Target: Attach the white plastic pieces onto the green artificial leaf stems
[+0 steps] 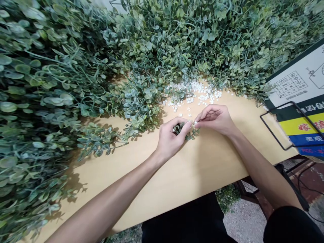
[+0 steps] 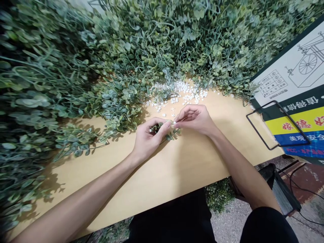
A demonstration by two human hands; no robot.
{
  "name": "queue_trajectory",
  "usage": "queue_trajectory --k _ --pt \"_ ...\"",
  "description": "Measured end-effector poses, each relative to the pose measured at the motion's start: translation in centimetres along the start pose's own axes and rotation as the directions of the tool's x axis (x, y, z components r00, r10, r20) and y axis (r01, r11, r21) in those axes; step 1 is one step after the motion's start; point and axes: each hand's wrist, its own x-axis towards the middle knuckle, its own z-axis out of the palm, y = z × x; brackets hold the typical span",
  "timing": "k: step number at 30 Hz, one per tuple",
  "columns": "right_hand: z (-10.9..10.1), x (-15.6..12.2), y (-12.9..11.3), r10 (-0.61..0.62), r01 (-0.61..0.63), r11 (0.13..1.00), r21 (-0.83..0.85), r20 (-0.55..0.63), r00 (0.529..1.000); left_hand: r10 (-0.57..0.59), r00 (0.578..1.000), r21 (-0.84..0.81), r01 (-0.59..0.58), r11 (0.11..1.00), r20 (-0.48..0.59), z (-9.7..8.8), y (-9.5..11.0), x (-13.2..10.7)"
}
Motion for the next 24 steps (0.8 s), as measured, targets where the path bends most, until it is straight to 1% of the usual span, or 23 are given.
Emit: queue_trajectory --k 6,16,24 --pt "0.21 -0.03 -0.06 -0.027 0.027 1.000 0.000 -0.021 0.999 0.024 1.000 0.011 -0.024 1.000 0.004 -0.05 -0.13 -0.02" --pt "0.30 -0.30 -0.08 -0.012 0.012 1.000 -0.023 -0.015 1.000 0.056 0.998 0.017 -0.057 0.998 0.025 0.13 -0.08 -0.14" --pt "0.24 -0.25 -0.11 -0.006 0.005 1.000 -0.030 -0.010 1.000 0.009 0.998 0.011 -0.010 1.000 0.058 -0.07 -0.03 0.04"
